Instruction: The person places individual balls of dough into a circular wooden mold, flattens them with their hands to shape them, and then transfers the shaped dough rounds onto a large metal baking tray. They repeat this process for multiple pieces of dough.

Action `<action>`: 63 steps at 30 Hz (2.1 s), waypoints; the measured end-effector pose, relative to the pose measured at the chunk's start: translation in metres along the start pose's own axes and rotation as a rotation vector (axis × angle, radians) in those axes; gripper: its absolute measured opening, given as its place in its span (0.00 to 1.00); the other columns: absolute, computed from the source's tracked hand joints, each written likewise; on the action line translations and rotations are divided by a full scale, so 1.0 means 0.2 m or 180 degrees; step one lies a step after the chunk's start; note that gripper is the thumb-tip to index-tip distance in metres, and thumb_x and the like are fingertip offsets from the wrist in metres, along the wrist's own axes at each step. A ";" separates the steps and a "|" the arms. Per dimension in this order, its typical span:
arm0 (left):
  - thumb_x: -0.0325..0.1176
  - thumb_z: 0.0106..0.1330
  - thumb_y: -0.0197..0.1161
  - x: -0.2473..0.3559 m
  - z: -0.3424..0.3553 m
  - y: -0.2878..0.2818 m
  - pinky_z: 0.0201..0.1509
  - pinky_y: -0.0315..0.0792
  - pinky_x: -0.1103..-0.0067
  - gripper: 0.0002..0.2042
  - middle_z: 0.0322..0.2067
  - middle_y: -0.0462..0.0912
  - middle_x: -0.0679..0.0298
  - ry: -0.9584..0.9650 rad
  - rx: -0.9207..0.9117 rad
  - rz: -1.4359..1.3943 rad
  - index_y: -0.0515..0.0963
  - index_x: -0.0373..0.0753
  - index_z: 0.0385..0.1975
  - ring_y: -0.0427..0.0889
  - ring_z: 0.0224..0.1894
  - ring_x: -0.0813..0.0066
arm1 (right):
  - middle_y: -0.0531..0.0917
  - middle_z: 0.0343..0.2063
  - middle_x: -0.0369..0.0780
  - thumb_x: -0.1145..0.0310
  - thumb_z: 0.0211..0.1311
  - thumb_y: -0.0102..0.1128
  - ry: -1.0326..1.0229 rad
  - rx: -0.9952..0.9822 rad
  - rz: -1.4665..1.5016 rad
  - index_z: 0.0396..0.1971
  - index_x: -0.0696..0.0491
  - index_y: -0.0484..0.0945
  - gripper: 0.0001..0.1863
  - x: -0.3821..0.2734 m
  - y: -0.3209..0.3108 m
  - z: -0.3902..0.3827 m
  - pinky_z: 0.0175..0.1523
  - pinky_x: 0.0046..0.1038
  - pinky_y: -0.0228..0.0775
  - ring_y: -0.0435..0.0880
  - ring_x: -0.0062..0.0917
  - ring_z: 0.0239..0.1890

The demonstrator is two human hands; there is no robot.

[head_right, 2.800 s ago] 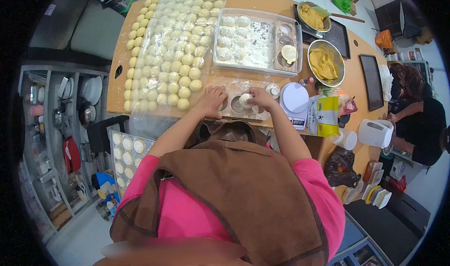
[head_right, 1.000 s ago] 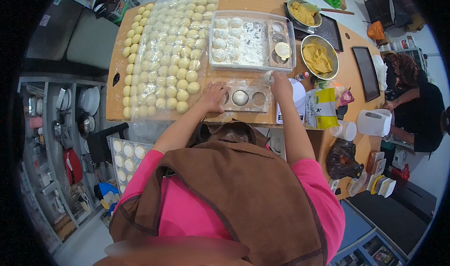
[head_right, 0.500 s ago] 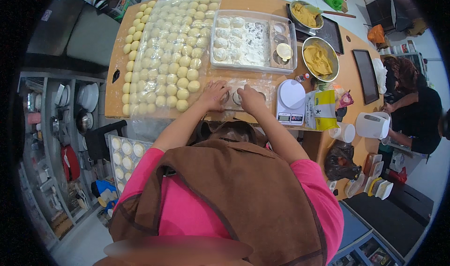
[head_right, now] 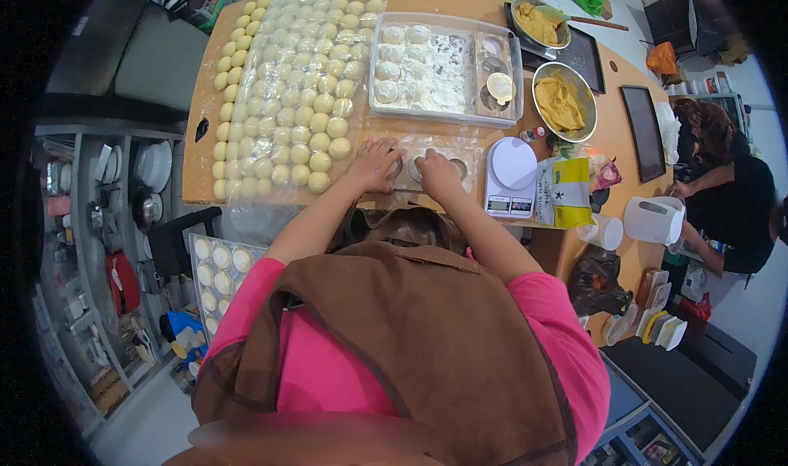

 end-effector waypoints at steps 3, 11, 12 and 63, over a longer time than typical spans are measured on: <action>0.44 0.34 0.78 0.00 0.00 0.00 0.74 0.43 0.54 0.50 0.65 0.58 0.56 -0.0028 0.0021 0.0031 0.61 0.49 0.64 0.54 0.69 0.56 | 0.76 0.35 0.46 0.75 0.52 0.56 -0.0018 0.0029 -0.0021 0.31 0.53 0.79 0.07 0.01 0.02 0.00 0.42 0.40 0.76 0.81 0.40 0.41; 0.42 0.32 0.79 0.00 0.00 -0.01 0.74 0.43 0.55 0.49 0.65 0.60 0.58 -0.0026 0.0122 -0.0021 0.64 0.49 0.63 0.55 0.69 0.57 | 0.76 0.35 0.46 0.76 0.52 0.55 -0.0043 0.0137 -0.0104 0.30 0.54 0.79 0.06 0.00 0.04 0.00 0.44 0.39 0.75 0.80 0.40 0.41; 0.42 0.32 0.79 0.01 0.00 -0.01 0.74 0.43 0.55 0.49 0.65 0.60 0.58 -0.0015 0.0135 -0.0018 0.64 0.49 0.63 0.55 0.69 0.57 | 0.76 0.35 0.46 0.76 0.52 0.55 -0.0036 0.0131 -0.0034 0.31 0.54 0.79 0.07 0.00 0.04 -0.01 0.44 0.39 0.75 0.80 0.40 0.41; 0.41 0.34 0.79 0.00 0.02 0.01 0.73 0.43 0.55 0.51 0.65 0.59 0.57 -0.0009 0.0020 0.0037 0.60 0.49 0.65 0.53 0.70 0.58 | 0.78 0.36 0.48 0.76 0.51 0.56 0.0023 -0.0037 0.0145 0.34 0.53 0.80 0.09 0.06 -0.04 0.03 0.45 0.40 0.74 0.80 0.43 0.40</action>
Point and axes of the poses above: each hand's wrist, its own z-axis towards the middle knuckle, its own y-axis out of the palm, x = y × z, the point moved 8 cm from there along z, towards the middle knuckle
